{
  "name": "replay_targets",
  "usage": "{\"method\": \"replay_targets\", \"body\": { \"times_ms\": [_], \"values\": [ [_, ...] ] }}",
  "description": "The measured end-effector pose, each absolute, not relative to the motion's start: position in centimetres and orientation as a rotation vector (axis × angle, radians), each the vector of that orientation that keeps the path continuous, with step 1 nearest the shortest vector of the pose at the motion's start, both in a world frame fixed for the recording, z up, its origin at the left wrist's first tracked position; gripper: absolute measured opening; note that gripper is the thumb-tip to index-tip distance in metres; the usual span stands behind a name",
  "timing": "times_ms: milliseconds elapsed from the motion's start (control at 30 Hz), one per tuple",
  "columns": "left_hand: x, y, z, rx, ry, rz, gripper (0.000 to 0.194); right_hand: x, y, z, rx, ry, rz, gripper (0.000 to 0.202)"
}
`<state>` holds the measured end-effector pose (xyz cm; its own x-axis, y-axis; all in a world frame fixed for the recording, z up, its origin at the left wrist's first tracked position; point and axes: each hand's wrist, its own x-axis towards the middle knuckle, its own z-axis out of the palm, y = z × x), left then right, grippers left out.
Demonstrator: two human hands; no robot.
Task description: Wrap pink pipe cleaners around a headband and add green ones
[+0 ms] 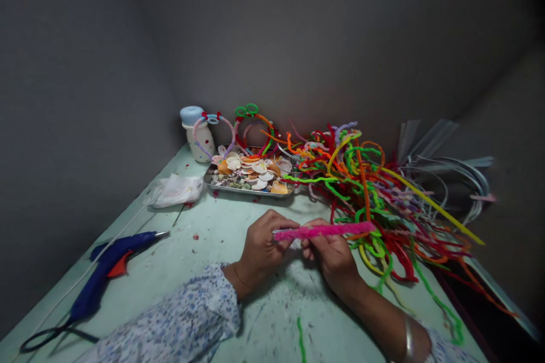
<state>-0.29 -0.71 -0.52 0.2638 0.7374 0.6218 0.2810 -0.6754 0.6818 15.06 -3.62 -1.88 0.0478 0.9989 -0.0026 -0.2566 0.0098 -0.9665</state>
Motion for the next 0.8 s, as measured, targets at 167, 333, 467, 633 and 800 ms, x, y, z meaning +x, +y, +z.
{"method": "replay_targets", "body": {
  "times_ms": [167,333,467,633,800],
  "values": [
    [-0.31,-0.77,-0.37,2.105,0.930,1.389,0.012,15.03,-3.64,-1.94,-1.020,-1.014,1.264,0.028],
    [-0.33,-0.74,-0.25,2.112,0.966,1.352,0.014,15.00,-3.66,-1.99,-1.040,-1.011,1.246,0.031],
    [-0.27,-0.59,-0.36,2.062,0.972,1.312,0.012,14.94,-3.59,-1.71,-1.063,-1.038,1.199,0.032],
    [-0.33,-0.59,-0.34,2.048,0.982,1.291,0.009,14.85,-3.52,-1.56,-1.081,-1.061,1.164,0.033],
    [-0.44,-0.72,-0.21,2.030,0.993,1.260,0.007,14.89,-3.56,-1.72,-1.084,-1.076,1.161,0.032]
  ]
}}
